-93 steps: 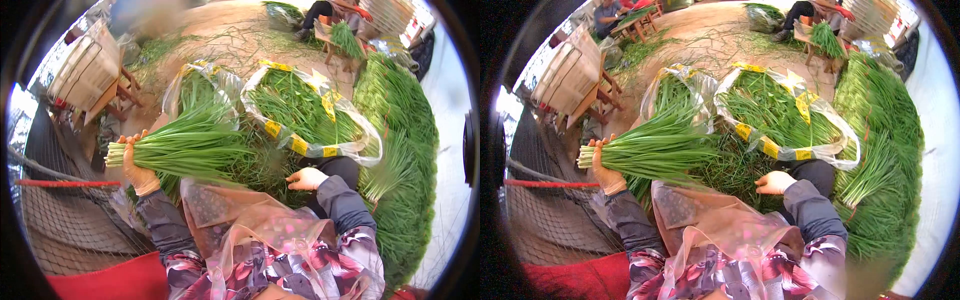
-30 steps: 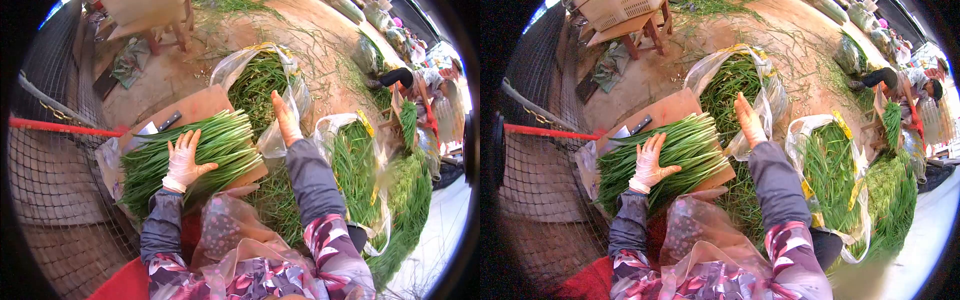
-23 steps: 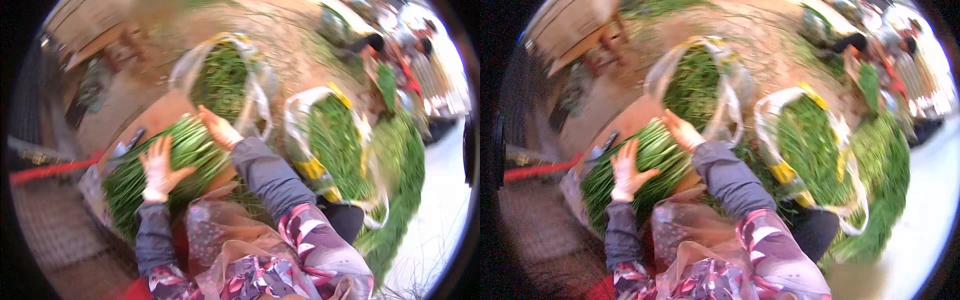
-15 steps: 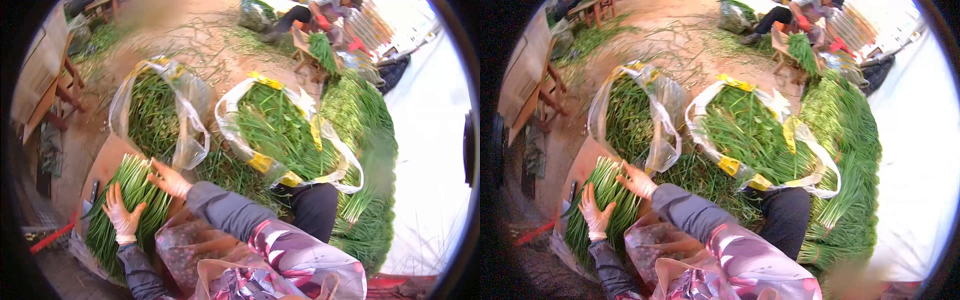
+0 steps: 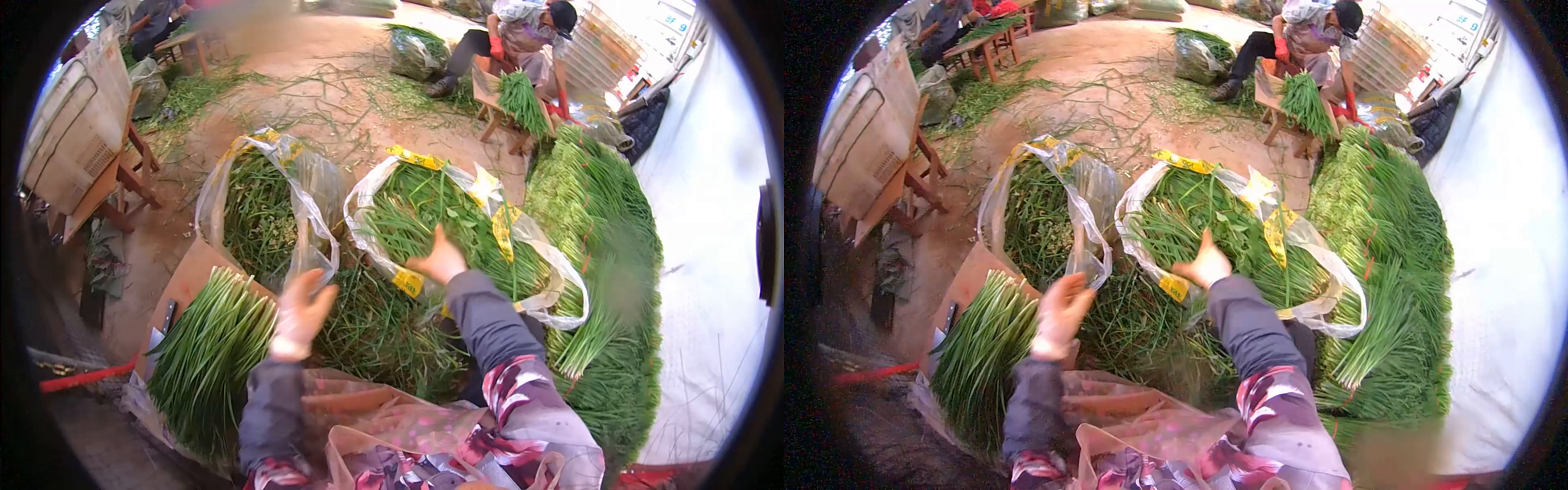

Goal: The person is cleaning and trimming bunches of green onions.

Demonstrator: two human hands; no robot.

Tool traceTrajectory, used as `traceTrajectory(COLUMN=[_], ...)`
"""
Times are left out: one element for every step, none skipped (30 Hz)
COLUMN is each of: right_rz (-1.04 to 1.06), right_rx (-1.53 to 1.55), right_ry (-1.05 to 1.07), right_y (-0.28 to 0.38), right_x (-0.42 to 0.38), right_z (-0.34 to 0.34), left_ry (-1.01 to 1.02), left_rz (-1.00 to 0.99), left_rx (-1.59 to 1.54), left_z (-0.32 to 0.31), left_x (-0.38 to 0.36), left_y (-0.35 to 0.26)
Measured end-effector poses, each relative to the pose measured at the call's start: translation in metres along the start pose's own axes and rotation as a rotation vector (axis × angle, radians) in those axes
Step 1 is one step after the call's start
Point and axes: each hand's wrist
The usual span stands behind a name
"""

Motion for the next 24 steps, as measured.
traceTrajectory(right_rz=[-0.009,-0.017,-0.017,-0.033,-0.05,-0.047,-0.108,-0.13,-0.148,-0.101,-0.058,0.057,0.134,0.189,0.242,0.223,0.203,0.172,0.14,0.22,0.118,0.092,0.068,0.104], right_rx=[-0.21,-0.224,-0.216,-0.138,-0.064,-0.086,-0.212,-0.236,-0.257,-0.133,-0.009,0.139,0.205,0.279,0.351,0.422,0.489,0.501,0.512,0.581,0.559,0.629,0.7,0.723], right_ry=[0.014,0.004,0.013,-0.091,-0.193,-0.159,-0.103,-0.03,0.038,0.042,0.046,-0.004,-0.061,-0.078,-0.097,-0.121,-0.15,-0.219,-0.289,-0.39,-0.41,-0.419,-0.425,-0.414], right_y=[0.007,0.007,-0.002,-0.017,-0.028,-0.031,-0.018,-0.019,-0.018,-0.024,-0.039,-0.061,-0.076,-0.084,-0.093,-0.108,-0.12,-0.131,-0.14,-0.149,-0.163,-0.17,-0.177,-0.175], right_x=[-0.003,-0.005,-0.01,-0.013,-0.013,-0.009,-0.008,-0.001,0.007,0.011,0.014,0.023,0.026,0.021,0.014,0.008,0.002,-0.005,-0.014,-0.013,-0.022,-0.024,-0.025,-0.028], right_z=[-0.018,-0.023,-0.025,-0.023,-0.02,-0.024,-0.026,-0.029,-0.028,-0.02,-0.009,-0.005,0.0,0.014,0.031,0.043,0.058,0.072,0.085,0.088,0.092,0.086,0.078,0.075], left_ry=[0.022,-0.027,-0.066,-0.047,-0.027,0.002,-0.022,-0.075,-0.13,-0.133,-0.142,-0.149,-0.132,-0.105,-0.076,-0.097,-0.104,-0.128,-0.152,-0.19,-0.361,-0.35,-0.34,-0.173], left_rz=[0.059,0.051,0.042,0.077,0.114,0.194,0.233,0.282,0.323,0.324,0.302,0.277,0.291,0.267,0.243,0.206,0.268,0.285,0.301,0.265,-0.049,-0.206,-0.361,-0.34], left_rx=[0.056,0.116,0.176,0.034,-0.112,-0.291,-0.369,-0.227,-0.083,-0.075,-0.318,-0.562,-0.59,-0.573,-0.558,-0.542,-0.447,-0.37,-0.293,-0.099,0.15,0.036,-0.079,-0.26], left_z=[-0.029,-0.056,-0.081,-0.1,-0.117,-0.131,-0.143,-0.147,-0.147,-0.148,-0.147,-0.144,-0.134,-0.124,-0.119,-0.119,-0.116,-0.116,-0.112,-0.107,-0.109,-0.111,-0.112,-0.116], left_x=[0.01,0.026,0.04,0.047,0.051,0.056,0.056,0.053,0.054,0.056,0.056,0.055,0.055,0.055,0.054,0.052,0.049,0.048,0.041,0.037,0.041,0.036,0.026,0.015], left_y=[-0.007,0.007,0.024,0.032,0.036,0.042,0.045,0.04,0.034,0.041,0.054,0.068,0.074,0.084,0.095,0.101,0.101,0.1,0.086,0.067,0.069,0.042,0.0,-0.035])
Point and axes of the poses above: each hand's wrist, its own x-axis towards the middle knuckle, its own z-axis out of the back of the hand, y = z × x, and after that the axes turned 6 degrees about z, right-handed
